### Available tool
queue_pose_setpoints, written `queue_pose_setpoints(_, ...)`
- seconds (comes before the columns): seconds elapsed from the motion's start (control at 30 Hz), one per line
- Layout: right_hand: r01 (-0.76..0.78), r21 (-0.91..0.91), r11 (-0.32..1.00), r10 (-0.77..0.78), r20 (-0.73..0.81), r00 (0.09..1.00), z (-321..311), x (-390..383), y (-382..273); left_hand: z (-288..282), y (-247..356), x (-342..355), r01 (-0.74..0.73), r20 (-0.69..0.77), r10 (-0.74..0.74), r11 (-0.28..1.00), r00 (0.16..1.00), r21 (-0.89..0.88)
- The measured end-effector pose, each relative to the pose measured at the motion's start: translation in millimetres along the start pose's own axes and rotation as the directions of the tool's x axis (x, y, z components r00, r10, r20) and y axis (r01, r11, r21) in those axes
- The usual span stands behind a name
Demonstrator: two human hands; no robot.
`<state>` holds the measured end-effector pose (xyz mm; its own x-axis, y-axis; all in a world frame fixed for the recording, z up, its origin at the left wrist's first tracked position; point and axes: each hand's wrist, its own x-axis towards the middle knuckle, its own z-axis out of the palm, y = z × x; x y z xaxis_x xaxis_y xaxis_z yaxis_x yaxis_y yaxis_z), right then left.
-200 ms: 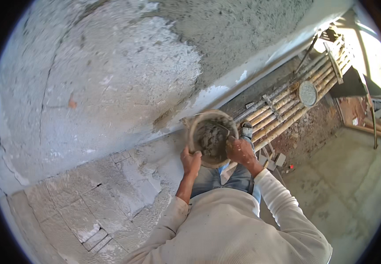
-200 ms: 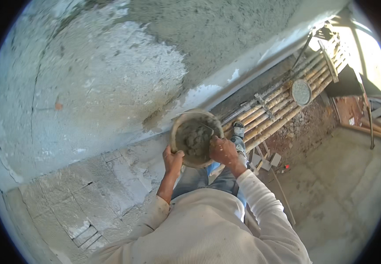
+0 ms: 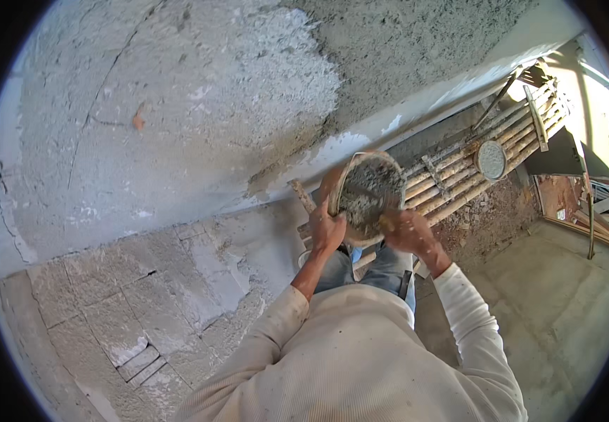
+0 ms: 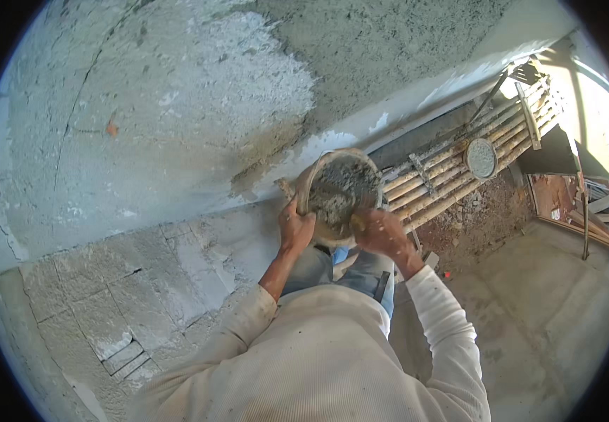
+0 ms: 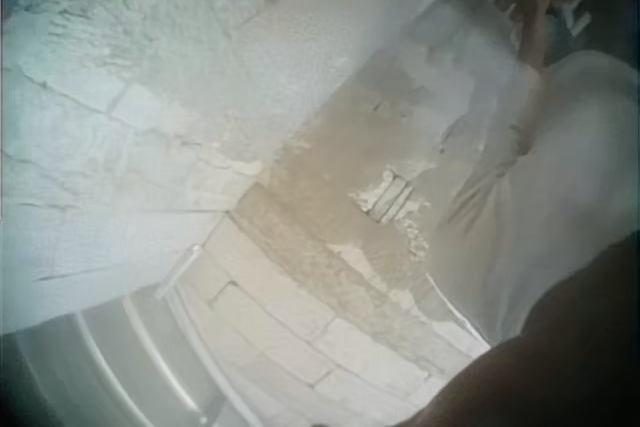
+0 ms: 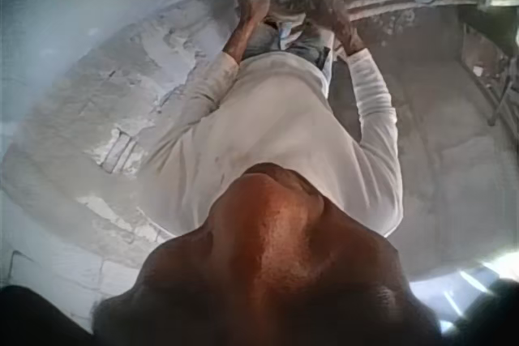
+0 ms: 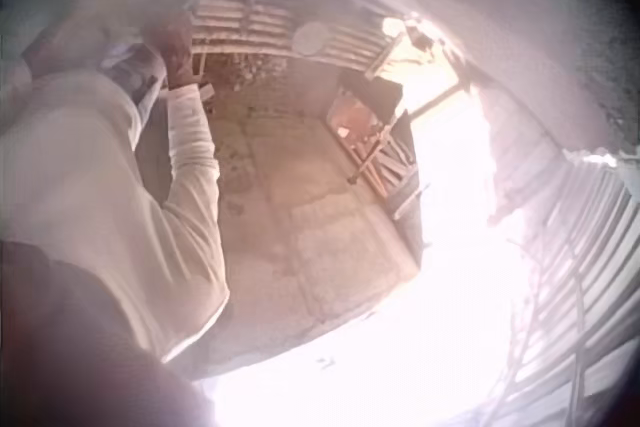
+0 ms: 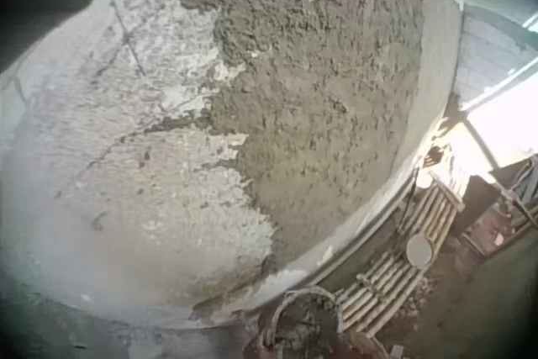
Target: The person scoops cement mortar from a bucket into a handheld container and applies the mortar onto a wall using a trowel.
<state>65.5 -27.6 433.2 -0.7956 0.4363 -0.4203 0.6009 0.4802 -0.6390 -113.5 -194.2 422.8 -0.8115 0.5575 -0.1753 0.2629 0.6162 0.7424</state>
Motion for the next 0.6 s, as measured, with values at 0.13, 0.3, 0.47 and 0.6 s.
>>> queue_pose_setpoints(0.13, 0.134, -0.056, 0.989, -0.14, -0.122, 0.983, -35.5, -3.6, -5.4, -17.4, 54.6, 1.2, -0.063, 0.102, 0.069, 0.996, 0.992, -0.06)
queue_pose_setpoints(0.3, 0.042, 0.156, 0.987, -0.003, -0.243, 0.97, -57.1, -16.5, -0.3, -41.6, 84.4, 18.9, -0.335, 0.047, 0.338, 0.941, 0.94, -0.055)
queue_pose_setpoints(0.47, -0.277, 0.777, 0.566, 0.18, 0.212, 0.961, -56.5, -31.2, -13.3, -61.7, 86.2, 17.2, -0.239, 0.197, 0.332, 0.893, 0.923, -0.382)
queue_pose_setpoints(0.6, -0.304, 0.95, 0.066, -0.155, 0.311, 0.938, -35.0, -32.0, -46.7, -72.8, 73.9, 16.8, 0.088, 0.343, 0.089, 0.879, 0.935, -0.469)
